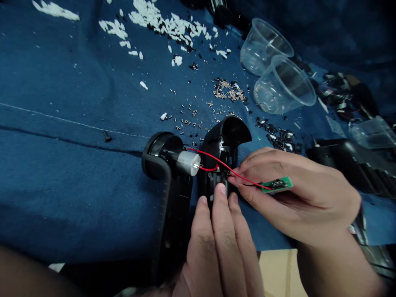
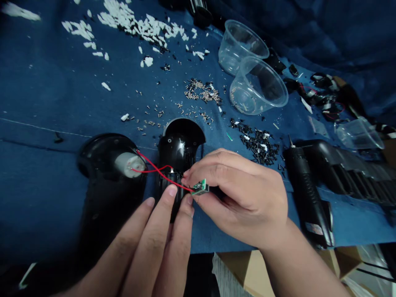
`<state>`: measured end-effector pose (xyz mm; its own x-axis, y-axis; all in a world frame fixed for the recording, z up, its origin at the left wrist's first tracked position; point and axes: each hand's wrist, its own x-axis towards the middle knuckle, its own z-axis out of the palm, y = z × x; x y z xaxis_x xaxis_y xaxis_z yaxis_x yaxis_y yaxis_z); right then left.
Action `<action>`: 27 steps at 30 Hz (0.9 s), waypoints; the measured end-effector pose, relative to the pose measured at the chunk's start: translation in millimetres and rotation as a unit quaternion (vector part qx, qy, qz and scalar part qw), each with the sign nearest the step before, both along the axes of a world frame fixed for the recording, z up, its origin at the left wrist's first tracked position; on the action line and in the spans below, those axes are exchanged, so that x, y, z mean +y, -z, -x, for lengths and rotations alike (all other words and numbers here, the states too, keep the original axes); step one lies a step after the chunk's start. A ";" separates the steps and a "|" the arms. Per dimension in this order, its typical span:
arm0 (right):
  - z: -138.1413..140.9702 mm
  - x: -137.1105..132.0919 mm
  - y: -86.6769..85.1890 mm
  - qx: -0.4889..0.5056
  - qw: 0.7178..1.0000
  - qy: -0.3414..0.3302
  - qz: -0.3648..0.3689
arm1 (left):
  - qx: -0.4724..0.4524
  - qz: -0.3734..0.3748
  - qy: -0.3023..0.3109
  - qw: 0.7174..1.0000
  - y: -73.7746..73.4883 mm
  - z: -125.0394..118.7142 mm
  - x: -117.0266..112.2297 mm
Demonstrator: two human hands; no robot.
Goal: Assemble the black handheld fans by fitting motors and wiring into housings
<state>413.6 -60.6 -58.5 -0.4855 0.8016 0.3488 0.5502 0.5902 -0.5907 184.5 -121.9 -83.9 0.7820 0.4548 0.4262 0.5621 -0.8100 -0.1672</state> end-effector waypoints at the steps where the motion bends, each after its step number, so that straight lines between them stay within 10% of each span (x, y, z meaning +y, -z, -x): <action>1: 0.3 0.0 -0.3 0.000 1.000 0.000 0.001 | -0.001 -0.003 -0.001 1.000 -1.4 1.3 1.8; 27: 3.8 -5.7 -8.4 -0.067 0.997 -0.007 -0.022 | 0.024 -0.001 -0.035 0.999 -5.9 -4.2 -0.4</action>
